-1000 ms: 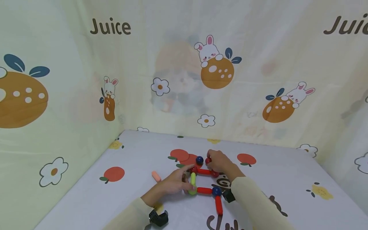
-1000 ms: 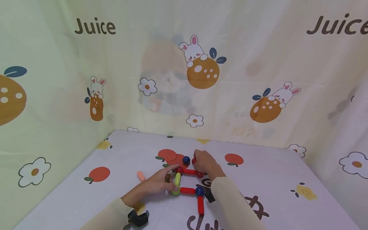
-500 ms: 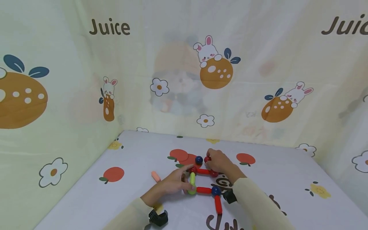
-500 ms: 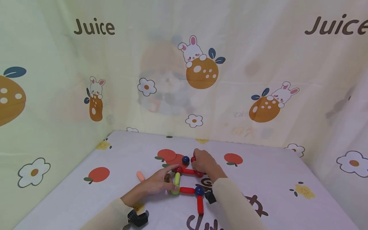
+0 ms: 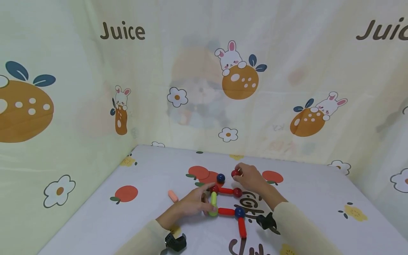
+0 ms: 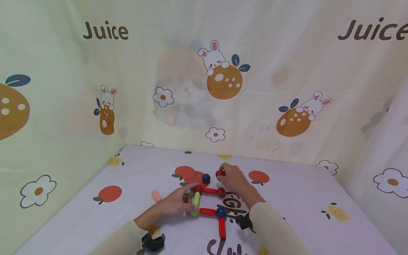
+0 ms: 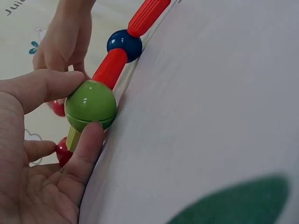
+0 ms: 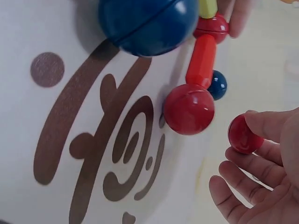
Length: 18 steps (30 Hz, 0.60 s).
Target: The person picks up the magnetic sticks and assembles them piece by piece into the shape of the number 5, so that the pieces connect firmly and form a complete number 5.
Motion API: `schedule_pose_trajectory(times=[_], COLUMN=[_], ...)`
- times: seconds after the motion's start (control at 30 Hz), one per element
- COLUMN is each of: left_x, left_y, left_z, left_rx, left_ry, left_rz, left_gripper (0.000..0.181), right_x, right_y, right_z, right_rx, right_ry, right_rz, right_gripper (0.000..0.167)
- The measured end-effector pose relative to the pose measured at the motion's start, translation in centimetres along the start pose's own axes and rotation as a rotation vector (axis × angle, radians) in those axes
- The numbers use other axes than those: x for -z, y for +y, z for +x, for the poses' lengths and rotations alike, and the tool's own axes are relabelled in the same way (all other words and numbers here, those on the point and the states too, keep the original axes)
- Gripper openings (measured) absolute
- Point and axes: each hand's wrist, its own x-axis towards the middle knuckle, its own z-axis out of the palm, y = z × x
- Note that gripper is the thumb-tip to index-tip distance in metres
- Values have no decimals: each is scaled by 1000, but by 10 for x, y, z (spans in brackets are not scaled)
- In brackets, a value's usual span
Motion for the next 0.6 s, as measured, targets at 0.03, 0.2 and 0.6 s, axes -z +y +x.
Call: schedule_pose_trajectory(times=[0.03,0.2,0.6], left_x=[0,0,-1], left_y=[0,-1,-2], left_z=[0,0,0], left_rx=[-2,-4,1], left_ry=[1,3,6], left_rz=[0,1,-7], left_gripper=[88,88,87], right_x=[2,8,16], right_y=[1,1,-21], right_z=[-1,-9,-39], right_rx=[13,44,62], right_ry=[12,46,41], right_rz=[0,8,103], right_gripper=[35,38,34])
